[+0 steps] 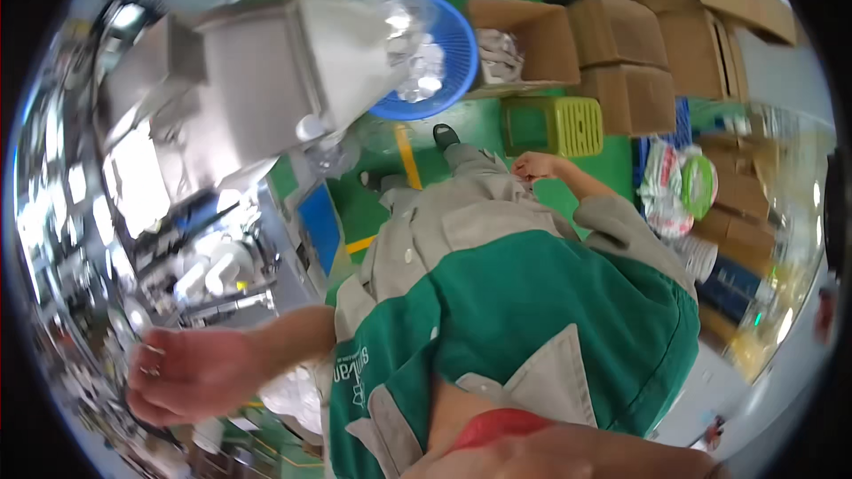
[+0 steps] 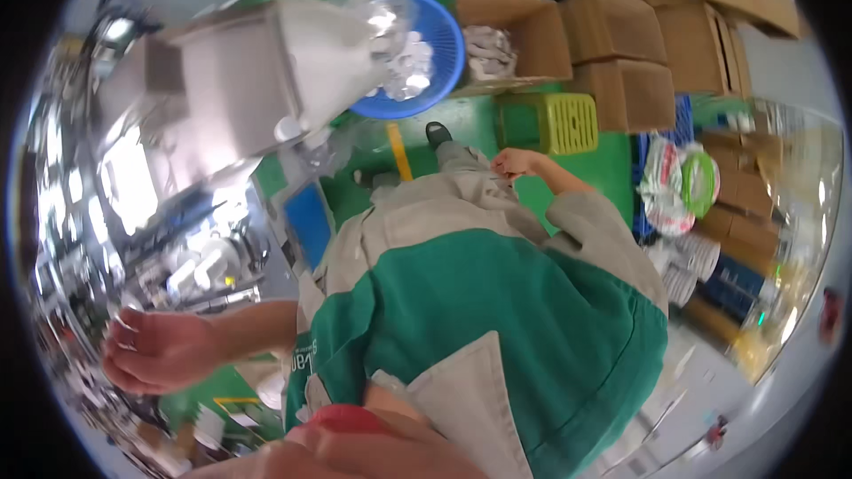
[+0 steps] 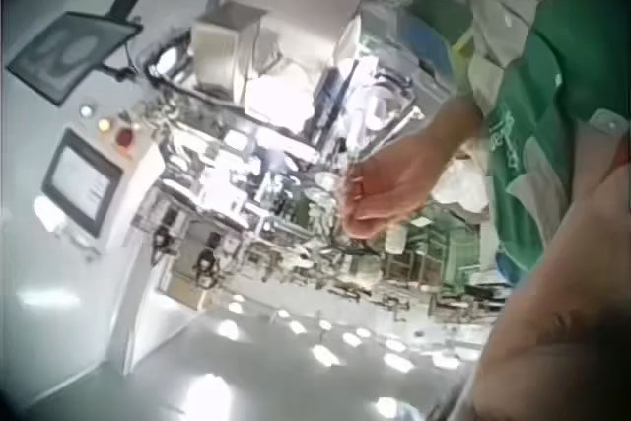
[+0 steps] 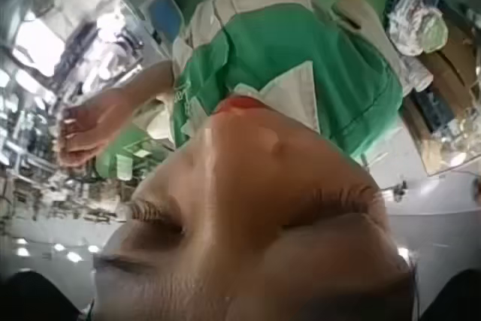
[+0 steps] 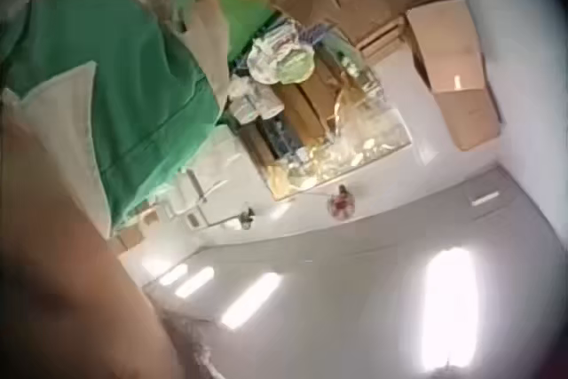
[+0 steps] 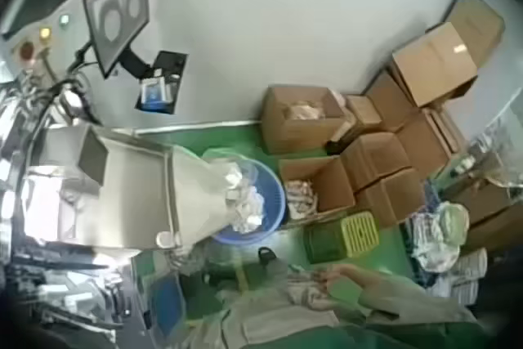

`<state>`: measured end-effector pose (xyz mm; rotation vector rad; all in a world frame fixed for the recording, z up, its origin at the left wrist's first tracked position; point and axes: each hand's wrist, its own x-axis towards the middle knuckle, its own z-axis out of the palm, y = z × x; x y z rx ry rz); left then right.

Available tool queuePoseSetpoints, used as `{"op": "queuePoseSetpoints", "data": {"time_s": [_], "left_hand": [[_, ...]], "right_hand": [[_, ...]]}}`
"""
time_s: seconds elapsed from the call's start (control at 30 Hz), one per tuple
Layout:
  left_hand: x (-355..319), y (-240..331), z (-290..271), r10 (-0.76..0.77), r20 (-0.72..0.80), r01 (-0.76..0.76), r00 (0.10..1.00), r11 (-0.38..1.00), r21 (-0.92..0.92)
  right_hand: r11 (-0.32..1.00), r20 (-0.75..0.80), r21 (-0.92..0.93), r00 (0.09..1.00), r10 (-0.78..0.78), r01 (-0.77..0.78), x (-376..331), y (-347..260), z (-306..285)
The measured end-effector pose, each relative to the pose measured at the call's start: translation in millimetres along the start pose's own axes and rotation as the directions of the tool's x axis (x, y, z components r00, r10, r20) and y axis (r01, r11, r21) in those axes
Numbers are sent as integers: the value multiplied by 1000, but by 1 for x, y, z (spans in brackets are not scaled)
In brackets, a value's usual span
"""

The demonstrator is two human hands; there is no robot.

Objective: The person operates a rotary packaging machine by pressing control buttons, adjusting seal liners on the spindles, and cutting material with scissors. The person then gathers finished circular seals from a collection bin and checks them by hand.

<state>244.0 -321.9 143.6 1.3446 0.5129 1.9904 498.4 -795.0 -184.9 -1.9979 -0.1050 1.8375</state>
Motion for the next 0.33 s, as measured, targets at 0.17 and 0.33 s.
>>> {"op": "queuePoseSetpoints", "data": {"time_s": [0.17,0.33], "left_hand": [[-121,81,127,-8,851,687,525,593,-419],[-218,132,225,134,943,784,306,526,-329]], "right_hand": [[961,49,275,999,7,-20,-21,85,-29],[999,64,40,998,-28,26,-13,155,-94]]}}
